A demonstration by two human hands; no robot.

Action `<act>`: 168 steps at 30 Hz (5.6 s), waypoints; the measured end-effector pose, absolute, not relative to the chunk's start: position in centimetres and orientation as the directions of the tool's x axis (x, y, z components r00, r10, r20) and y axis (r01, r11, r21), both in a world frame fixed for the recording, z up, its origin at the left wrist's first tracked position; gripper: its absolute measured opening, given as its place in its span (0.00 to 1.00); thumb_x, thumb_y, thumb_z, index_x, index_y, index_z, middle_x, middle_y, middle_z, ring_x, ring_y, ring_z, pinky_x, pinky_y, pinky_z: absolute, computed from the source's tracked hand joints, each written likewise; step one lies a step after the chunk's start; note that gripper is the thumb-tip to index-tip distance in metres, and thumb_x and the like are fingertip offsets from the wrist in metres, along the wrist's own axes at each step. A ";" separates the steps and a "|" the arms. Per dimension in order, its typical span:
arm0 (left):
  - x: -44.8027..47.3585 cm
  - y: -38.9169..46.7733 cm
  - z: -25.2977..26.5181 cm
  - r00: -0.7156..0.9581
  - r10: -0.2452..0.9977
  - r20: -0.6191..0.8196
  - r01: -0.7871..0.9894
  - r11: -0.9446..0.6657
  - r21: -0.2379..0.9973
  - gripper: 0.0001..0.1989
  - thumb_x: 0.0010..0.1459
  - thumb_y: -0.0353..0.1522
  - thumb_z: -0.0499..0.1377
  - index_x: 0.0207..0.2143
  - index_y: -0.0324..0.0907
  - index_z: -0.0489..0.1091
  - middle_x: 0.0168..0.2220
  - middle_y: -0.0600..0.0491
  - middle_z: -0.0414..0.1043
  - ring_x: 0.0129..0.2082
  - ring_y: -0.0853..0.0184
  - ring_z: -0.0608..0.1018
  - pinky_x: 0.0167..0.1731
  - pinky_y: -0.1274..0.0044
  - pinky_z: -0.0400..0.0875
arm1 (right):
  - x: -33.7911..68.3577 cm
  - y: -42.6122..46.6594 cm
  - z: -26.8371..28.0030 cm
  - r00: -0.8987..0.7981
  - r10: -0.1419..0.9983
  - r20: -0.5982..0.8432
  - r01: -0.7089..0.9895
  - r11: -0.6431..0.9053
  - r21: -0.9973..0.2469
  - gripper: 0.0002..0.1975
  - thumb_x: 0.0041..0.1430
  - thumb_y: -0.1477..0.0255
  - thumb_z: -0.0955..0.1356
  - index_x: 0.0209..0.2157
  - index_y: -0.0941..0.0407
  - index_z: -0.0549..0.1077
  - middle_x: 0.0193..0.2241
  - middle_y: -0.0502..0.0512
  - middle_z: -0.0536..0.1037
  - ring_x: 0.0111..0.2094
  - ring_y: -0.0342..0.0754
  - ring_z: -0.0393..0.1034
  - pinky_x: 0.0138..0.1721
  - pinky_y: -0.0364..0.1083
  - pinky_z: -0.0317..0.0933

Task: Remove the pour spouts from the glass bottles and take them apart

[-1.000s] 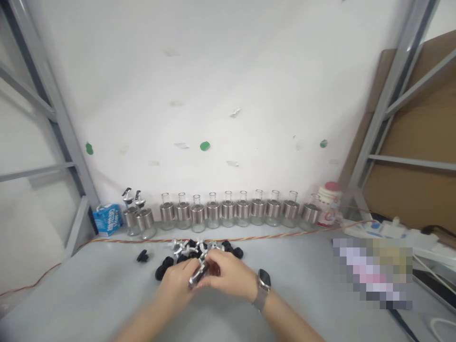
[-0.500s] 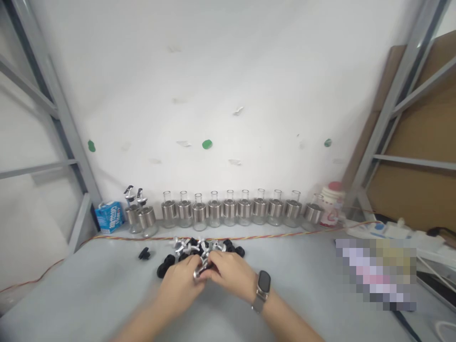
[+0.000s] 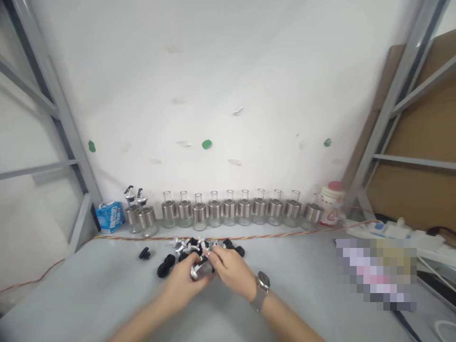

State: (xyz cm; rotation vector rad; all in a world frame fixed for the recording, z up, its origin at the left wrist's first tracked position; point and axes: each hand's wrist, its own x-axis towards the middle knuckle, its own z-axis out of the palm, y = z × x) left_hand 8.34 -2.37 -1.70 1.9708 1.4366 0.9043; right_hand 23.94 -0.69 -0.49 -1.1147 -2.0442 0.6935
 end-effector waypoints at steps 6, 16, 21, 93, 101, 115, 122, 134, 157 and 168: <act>8.6 -1.6 -1.7 0.255 0.967 0.010 0.238 -0.073 0.968 0.15 0.45 0.43 0.58 0.24 0.40 0.61 0.15 0.63 0.57 0.12 0.76 0.61 0.13 0.82 0.55 | 24.1 -0.3 -0.9 -0.273 0.918 0.288 0.452 0.386 -0.804 0.21 0.61 0.60 0.52 0.19 0.55 0.58 0.13 0.45 0.63 0.15 0.40 0.59 0.21 0.40 0.54; 8.2 -1.0 -1.4 0.293 0.951 -0.101 -0.095 0.134 0.986 0.25 0.45 0.54 0.52 0.20 0.39 0.61 0.13 0.60 0.59 0.13 0.76 0.64 0.13 0.83 0.54 | 23.9 -0.3 -0.9 -0.227 0.929 0.291 0.479 0.367 -0.798 0.24 0.60 0.56 0.51 0.17 0.55 0.58 0.12 0.46 0.63 0.16 0.41 0.60 0.22 0.40 0.55; 8.2 -0.9 -1.9 0.282 0.955 -0.093 -0.119 0.131 0.984 0.24 0.47 0.52 0.51 0.19 0.39 0.60 0.15 0.60 0.59 0.13 0.75 0.64 0.13 0.82 0.55 | 23.9 -0.2 -1.1 -0.232 0.919 0.319 0.495 0.393 -0.775 0.24 0.61 0.58 0.51 0.17 0.55 0.59 0.12 0.47 0.64 0.17 0.41 0.60 0.23 0.40 0.55; 8.8 -1.6 -2.5 0.600 0.775 -0.200 -0.130 0.341 0.931 0.04 0.35 0.27 0.53 0.20 0.39 0.63 0.16 0.58 0.65 0.15 0.73 0.68 0.14 0.82 0.55 | 23.6 -1.2 -1.7 -0.519 0.740 0.428 0.555 0.672 -0.489 0.12 0.60 0.64 0.57 0.40 0.54 0.65 0.34 0.53 0.69 0.32 0.45 0.65 0.34 0.43 0.59; 8.1 -2.2 -1.7 0.694 0.711 -0.115 -0.219 0.361 0.907 0.03 0.38 0.26 0.53 0.21 0.38 0.64 0.16 0.58 0.61 0.15 0.74 0.65 0.19 0.80 0.56 | 23.8 -1.4 -1.6 -0.524 0.735 0.431 0.557 0.678 -0.480 0.14 0.59 0.61 0.58 0.36 0.56 0.67 0.29 0.52 0.69 0.29 0.44 0.64 0.31 0.42 0.57; 9.6 -3.3 -2.8 0.467 0.876 -0.124 0.162 0.053 0.985 0.11 0.47 0.35 0.56 0.33 0.38 0.66 0.19 0.58 0.65 0.17 0.74 0.67 0.16 0.82 0.59 | 23.8 -1.0 -1.4 -0.445 0.738 0.508 0.797 0.585 -0.152 0.22 0.56 0.55 0.57 0.20 0.56 0.67 0.18 0.52 0.72 0.20 0.43 0.65 0.23 0.42 0.48; 9.8 -3.0 -2.2 0.391 0.911 -0.133 0.157 0.077 0.985 0.03 0.39 0.26 0.51 0.21 0.39 0.63 0.10 0.62 0.59 0.11 0.75 0.63 0.12 0.84 0.55 | 23.4 -1.3 -1.4 -0.437 0.783 0.443 0.800 0.563 -0.207 0.23 0.57 0.56 0.57 0.18 0.56 0.68 0.17 0.50 0.72 0.19 0.42 0.64 0.21 0.41 0.47; 11.1 -3.2 -3.5 0.332 0.936 -0.113 -0.087 0.150 0.985 0.02 0.40 0.29 0.51 0.17 0.40 0.60 0.06 0.60 0.60 0.05 0.73 0.63 0.06 0.83 0.57 | 23.2 -0.6 -2.1 -0.490 0.698 0.522 0.787 0.612 -0.080 0.30 0.60 0.55 0.49 0.19 0.57 0.69 0.17 0.56 0.74 0.20 0.46 0.68 0.22 0.43 0.51; 11.4 -3.3 -2.2 0.410 0.908 -0.083 -0.203 0.180 0.962 0.03 0.41 0.27 0.49 0.20 0.38 0.61 0.09 0.58 0.65 0.10 0.68 0.71 0.09 0.80 0.66 | 23.3 -1.5 -0.5 -0.390 0.834 0.392 0.796 0.519 -0.312 0.24 0.60 0.59 0.56 0.18 0.56 0.68 0.17 0.50 0.72 0.20 0.42 0.65 0.21 0.40 0.49; 9.8 -2.5 -2.9 0.340 0.935 -0.103 0.269 0.008 0.963 0.05 0.44 0.29 0.48 0.20 0.39 0.61 0.07 0.61 0.60 0.06 0.72 0.65 0.06 0.83 0.59 | 22.4 -1.1 -1.3 -0.249 0.912 0.326 0.813 0.379 -0.441 0.22 0.56 0.55 0.58 0.19 0.57 0.65 0.17 0.50 0.70 0.19 0.42 0.61 0.22 0.40 0.49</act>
